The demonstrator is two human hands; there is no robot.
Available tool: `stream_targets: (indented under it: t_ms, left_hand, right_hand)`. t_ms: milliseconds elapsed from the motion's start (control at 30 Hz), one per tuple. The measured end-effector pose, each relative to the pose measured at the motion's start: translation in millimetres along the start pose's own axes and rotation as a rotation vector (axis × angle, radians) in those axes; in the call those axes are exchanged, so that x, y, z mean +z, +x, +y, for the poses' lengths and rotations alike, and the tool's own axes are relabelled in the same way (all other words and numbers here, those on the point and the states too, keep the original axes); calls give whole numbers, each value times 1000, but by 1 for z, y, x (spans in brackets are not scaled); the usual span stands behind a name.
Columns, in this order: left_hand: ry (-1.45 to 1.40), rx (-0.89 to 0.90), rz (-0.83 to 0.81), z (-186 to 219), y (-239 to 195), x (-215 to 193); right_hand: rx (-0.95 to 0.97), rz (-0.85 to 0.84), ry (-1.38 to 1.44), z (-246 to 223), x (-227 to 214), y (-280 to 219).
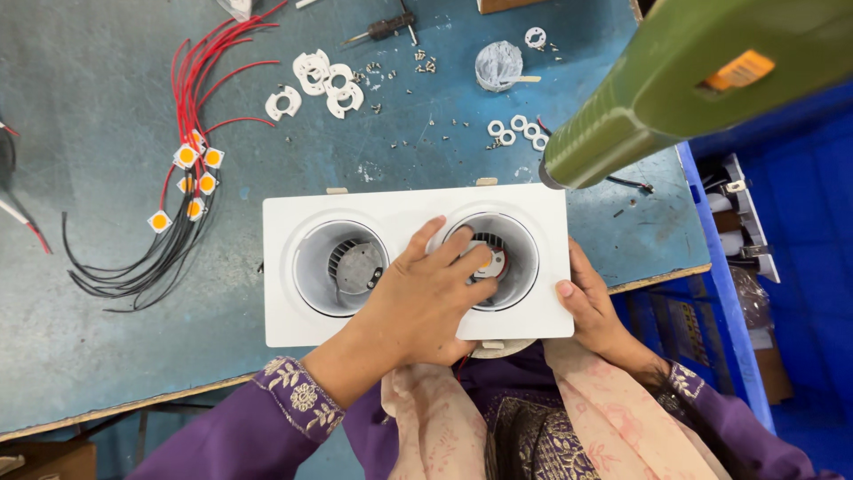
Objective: The person assembles a light fixture by inserting wiring, placing a LED component into a housing, and using a power screwdriver to secure the internal components.
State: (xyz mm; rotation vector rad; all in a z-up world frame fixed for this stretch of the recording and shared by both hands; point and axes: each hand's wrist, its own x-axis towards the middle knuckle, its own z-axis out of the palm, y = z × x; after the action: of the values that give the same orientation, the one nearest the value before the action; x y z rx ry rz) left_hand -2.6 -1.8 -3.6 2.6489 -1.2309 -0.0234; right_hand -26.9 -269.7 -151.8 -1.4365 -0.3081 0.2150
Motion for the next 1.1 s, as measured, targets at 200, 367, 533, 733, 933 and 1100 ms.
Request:
stream_targets:
  t_ms: [200, 367, 533, 733, 933, 1100]
  left_hand:
    - [9, -8, 51, 1, -6, 0]
    - [-50, -16, -1, 0, -4, 0]
    - [15, -75, -27, 4, -3, 0]
    - [-53, -60, 35, 8, -13, -13]
    - [-95, -266, 269, 25, -62, -38]
    - [-203, -538, 577, 51, -110, -17]
  right_hand:
    - [-3, -7, 12, 0, 0, 1]
    - [7, -10, -5, 2, -2, -1]
    - [10, -13, 80, 5, -1, 1]
    - [15, 23, 203, -2, 1, 2]
    - [-78, 110, 142, -35, -5, 14]
    - [-141, 291, -207, -62, -23, 37]
